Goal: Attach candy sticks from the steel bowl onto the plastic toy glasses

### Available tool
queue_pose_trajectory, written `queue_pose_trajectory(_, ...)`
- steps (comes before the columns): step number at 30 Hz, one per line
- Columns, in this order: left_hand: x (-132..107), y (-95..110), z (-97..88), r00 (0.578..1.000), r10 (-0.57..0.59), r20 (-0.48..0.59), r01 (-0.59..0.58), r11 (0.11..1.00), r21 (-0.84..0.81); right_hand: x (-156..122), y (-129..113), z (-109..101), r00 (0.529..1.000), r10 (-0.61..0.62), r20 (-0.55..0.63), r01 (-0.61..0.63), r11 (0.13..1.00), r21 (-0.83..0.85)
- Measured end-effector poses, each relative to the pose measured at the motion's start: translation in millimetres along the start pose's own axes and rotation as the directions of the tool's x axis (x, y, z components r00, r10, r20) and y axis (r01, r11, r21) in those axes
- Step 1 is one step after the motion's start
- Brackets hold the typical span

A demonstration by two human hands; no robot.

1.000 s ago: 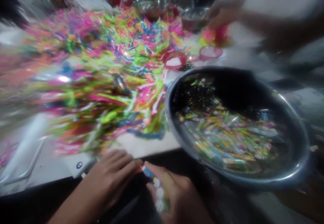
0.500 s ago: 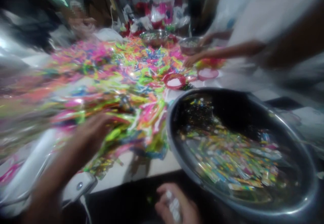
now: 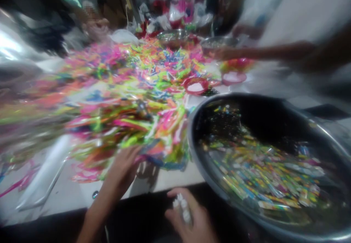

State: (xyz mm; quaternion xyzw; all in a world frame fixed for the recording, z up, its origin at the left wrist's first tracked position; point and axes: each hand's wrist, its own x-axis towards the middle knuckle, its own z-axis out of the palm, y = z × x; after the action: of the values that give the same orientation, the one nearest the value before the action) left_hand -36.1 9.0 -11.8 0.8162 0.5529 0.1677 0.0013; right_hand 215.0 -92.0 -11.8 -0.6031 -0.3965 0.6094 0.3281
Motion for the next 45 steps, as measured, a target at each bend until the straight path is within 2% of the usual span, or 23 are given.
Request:
queue_pose_trajectory(2,2.0,1.1,6.3,0.999,0.007,0.044,-0.005,0.999,-0.035,-1.0,-4.7,4.4,0.999,0.006,0.046,-0.006,1.000,-0.009)
queue_pose_trajectory(4,5.0,0.5,10.8,0.998,-0.011,0.054,0.015,0.997,-0.079,-3.0,-4.9,7.0,0.998,-0.039,0.042,0.041,0.999,-0.030)
queue_pose_trajectory(7,7.2,-2.3,10.7,0.998,-0.066,0.012,0.067,0.981,-0.182,-6.5,-0.2,7.2,0.997,-0.078,-0.012,0.078,0.997,-0.024)
queue_pose_trajectory(9,5.7,-1.2,6.1,0.989,-0.134,-0.058,0.113,0.954,-0.279,-7.8,3.4,5.5,0.997,-0.072,-0.029,0.071,0.997,-0.031)
queue_pose_trajectory(11,2.4,7.1,-1.3,0.959,-0.245,-0.142,0.175,0.906,-0.387,-7.3,5.5,3.3,0.997,-0.076,-0.001,0.076,0.995,-0.058)
queue_pose_trajectory(13,-1.8,24.1,-9.4,0.913,-0.357,-0.198,0.224,0.843,-0.490,-5.3,4.9,1.9,0.996,-0.082,0.026,0.083,0.994,-0.069)
queue_pose_trajectory(14,-4.1,35.3,-12.9,0.886,-0.420,-0.195,0.239,0.775,-0.585,-4.0,3.3,1.8,0.997,-0.077,0.025,0.078,0.995,-0.064)
queue_pose_trajectory(15,-6.7,47.4,-15.8,0.862,-0.481,-0.161,0.243,0.670,-0.702,-2.8,0.8,2.1,0.998,-0.067,0.017,0.068,0.996,-0.056)
queue_pose_trajectory(17,-12.8,71.6,-18.7,0.822,-0.568,-0.030,0.216,0.360,-0.907,-1.5,-7.1,3.2,0.999,-0.048,0.001,0.048,0.998,-0.040)
queue_pose_trajectory(18,-16.6,82.4,-18.7,0.816,-0.576,0.050,0.199,0.200,-0.959,-1.5,-12.1,3.7,0.999,-0.043,0.005,0.043,0.998,-0.037)
queue_pose_trajectory(19,-20.7,91.8,-17.9,0.821,-0.560,0.112,0.187,0.078,-0.979,-2.1,-17.5,4.0,0.999,-0.047,0.010,0.047,0.998,-0.036)
queue_pose_trajectory(21,-28.9,105.7,-14.8,0.851,-0.499,0.165,0.173,-0.030,-0.984,-4.8,-28.0,3.6,0.996,-0.087,0.016,0.087,0.995,-0.038)
queue_pose_trajectory(24,-37.4,116.7,-10.2,0.882,-0.438,0.173,0.128,-0.130,-0.983,-10.7,-40.0,1.1,0.987,-0.160,-0.023,0.157,0.984,-0.088)
queue_pose_trajectory(27,-39.2,121.0,-9.7,0.895,-0.429,0.125,0.055,-0.172,-0.984,-15.6,-44.9,-1.7,0.980,-0.193,-0.047,0.186,0.975,-0.120)
queue_pose_trajectory(30,-37.2,122.0,-12.5,0.907,-0.415,0.073,0.005,-0.161,-0.987,-17.6,-45.0,-3.2,0.973,-0.223,-0.060,0.212,0.966,-0.148)
queue_pose_trajectory(33,-35.1,122.0,-15.7,0.908,-0.415,0.057,-0.002,-0.141,-0.990,-18.0,-46.1,-4.4,0.947,-0.312,-0.078,0.291,0.935,-0.202)
queue_pose_trajectory(37,-34.6,123.9,-19.0,0.903,-0.430,0.007,-0.030,-0.081,-0.996,-19.9,-54.2,-10.7,0.926,-0.378,-0.002,0.368,0.904,-0.216)
queue_pose_trajectory(40,-36.0,126.1,-18.8,0.908,-0.416,-0.045,-0.058,-0.018,-0.998,-22.6,-59.8,-17.8,0.905,-0.421,0.057,0.418,0.860,-0.294)
queue_pose_trajectory(43,-38.3,128.9,-14.4,0.910,-0.405,-0.086,-0.092,0.003,-0.996,-25.1,-61.3,-20.4,0.897,-0.436,0.073,0.429,0.817,-0.384)
queue_pose_trajectory(45,-40.1,131.4,-9.9,0.901,-0.425,-0.089,-0.098,0.001,-0.995,-26.5,-60.8,-18.4,0.881,-0.467,0.078,0.462,0.809,-0.364)
